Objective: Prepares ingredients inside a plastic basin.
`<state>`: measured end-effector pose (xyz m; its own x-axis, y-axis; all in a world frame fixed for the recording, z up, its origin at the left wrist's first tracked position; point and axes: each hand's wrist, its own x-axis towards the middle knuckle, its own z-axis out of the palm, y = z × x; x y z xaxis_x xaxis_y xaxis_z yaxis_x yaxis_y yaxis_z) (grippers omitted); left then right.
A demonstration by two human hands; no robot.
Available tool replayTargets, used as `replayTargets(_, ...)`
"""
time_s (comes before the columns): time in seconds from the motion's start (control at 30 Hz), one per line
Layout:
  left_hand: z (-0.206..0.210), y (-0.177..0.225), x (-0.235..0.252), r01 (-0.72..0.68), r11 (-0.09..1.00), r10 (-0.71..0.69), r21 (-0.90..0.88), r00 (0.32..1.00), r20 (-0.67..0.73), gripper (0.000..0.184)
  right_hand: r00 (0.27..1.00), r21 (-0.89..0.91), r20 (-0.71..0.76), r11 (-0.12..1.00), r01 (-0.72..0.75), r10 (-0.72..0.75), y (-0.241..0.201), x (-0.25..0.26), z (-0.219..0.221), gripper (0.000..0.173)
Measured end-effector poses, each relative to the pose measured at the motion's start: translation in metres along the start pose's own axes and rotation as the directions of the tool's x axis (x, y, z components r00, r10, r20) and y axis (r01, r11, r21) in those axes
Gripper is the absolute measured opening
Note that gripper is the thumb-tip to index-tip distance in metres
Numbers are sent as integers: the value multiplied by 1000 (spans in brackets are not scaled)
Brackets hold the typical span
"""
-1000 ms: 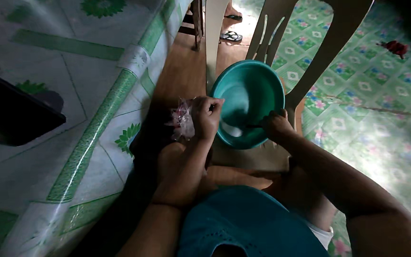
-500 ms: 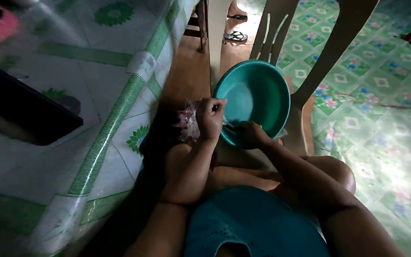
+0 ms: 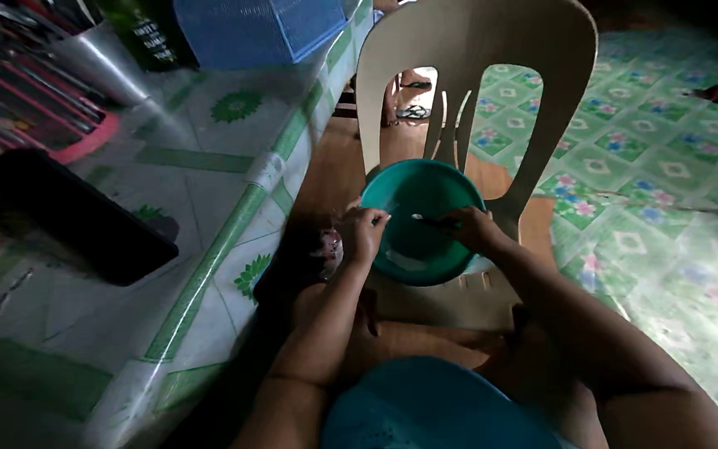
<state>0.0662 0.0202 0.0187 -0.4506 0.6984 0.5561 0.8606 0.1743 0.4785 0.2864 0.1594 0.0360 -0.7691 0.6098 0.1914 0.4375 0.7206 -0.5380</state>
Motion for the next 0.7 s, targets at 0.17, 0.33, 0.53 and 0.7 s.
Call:
replayTargets(0.17, -2, 10, 12, -148, 989, 146, 16, 983, 107, 7, 999, -11, 45, 1000, 0, 1, 1, 3, -28, 15)
replayTargets(0.33, 2, 16, 19, -244, 967, 228, 80, 960, 162, 10, 999, -40, 47, 999, 19, -17, 7, 4, -40, 15)
replayTargets(0.53, 2, 25, 26, -333, 935, 311, 125, 936, 166, 7, 999, -61, 47, 998, -4, 7, 8, 1, -45, 16)
replayTargets(0.7, 7, 28, 30, -446, 888, 427, 113, 890, 161, 6, 1000, -75, 16, 997, 13, -12, 18, 2, -39, 14)
